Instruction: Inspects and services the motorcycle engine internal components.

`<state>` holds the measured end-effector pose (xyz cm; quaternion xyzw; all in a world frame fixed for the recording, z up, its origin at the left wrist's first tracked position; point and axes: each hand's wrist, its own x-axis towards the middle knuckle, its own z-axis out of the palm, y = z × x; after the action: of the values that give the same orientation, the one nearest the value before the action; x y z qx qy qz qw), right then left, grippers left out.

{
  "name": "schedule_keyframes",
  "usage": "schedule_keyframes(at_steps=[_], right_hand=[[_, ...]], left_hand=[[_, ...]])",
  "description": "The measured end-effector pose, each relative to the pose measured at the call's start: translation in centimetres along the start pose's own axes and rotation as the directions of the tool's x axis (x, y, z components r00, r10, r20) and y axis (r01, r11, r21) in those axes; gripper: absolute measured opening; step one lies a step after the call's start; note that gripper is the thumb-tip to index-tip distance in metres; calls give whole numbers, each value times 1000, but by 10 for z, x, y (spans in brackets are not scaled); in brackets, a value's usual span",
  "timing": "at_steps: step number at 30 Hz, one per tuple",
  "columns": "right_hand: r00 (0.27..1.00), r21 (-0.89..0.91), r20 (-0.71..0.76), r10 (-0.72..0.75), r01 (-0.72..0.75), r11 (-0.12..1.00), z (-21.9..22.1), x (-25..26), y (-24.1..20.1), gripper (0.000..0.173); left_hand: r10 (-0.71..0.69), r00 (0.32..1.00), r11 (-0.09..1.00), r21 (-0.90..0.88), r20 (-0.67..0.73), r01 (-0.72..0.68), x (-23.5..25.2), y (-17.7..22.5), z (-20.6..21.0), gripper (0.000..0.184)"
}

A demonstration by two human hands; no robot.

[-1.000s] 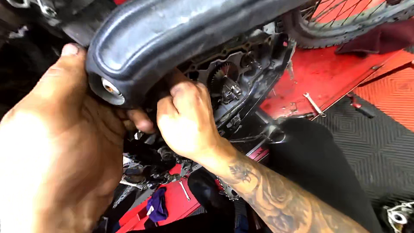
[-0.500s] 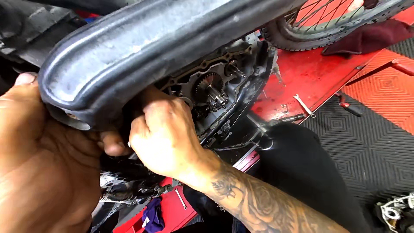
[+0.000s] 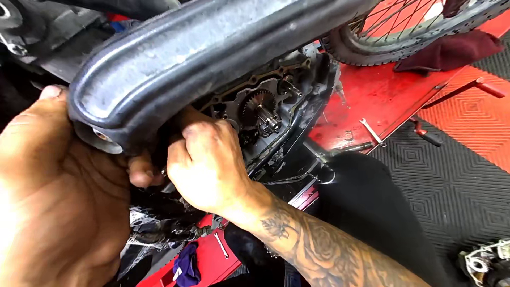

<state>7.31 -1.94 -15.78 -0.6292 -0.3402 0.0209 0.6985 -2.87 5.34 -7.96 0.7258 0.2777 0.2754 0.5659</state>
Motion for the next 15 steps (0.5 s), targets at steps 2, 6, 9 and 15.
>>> schedule_keyframes(at_steps=[2,6,9,15], right_hand=[[1000,5,-9,6,-6,1000,0,-1,0,18],[999,59,-45,27,-25,998,-3,-1,-2,16],[999,35,-33,34,-33,999,-1,0,1,12],[998,30,-52,22,-21,999,3,-6,-1,16]], left_hand=[[7,1000,1000,10,4,-7,2,-1,-1,42],[-10,1000,1000,26,-30,11,1,3,5,46],[-28,999,999,24,-25,28,2,2,3,46],[-27,998,1000,4,-49,27,4,9,10,46]])
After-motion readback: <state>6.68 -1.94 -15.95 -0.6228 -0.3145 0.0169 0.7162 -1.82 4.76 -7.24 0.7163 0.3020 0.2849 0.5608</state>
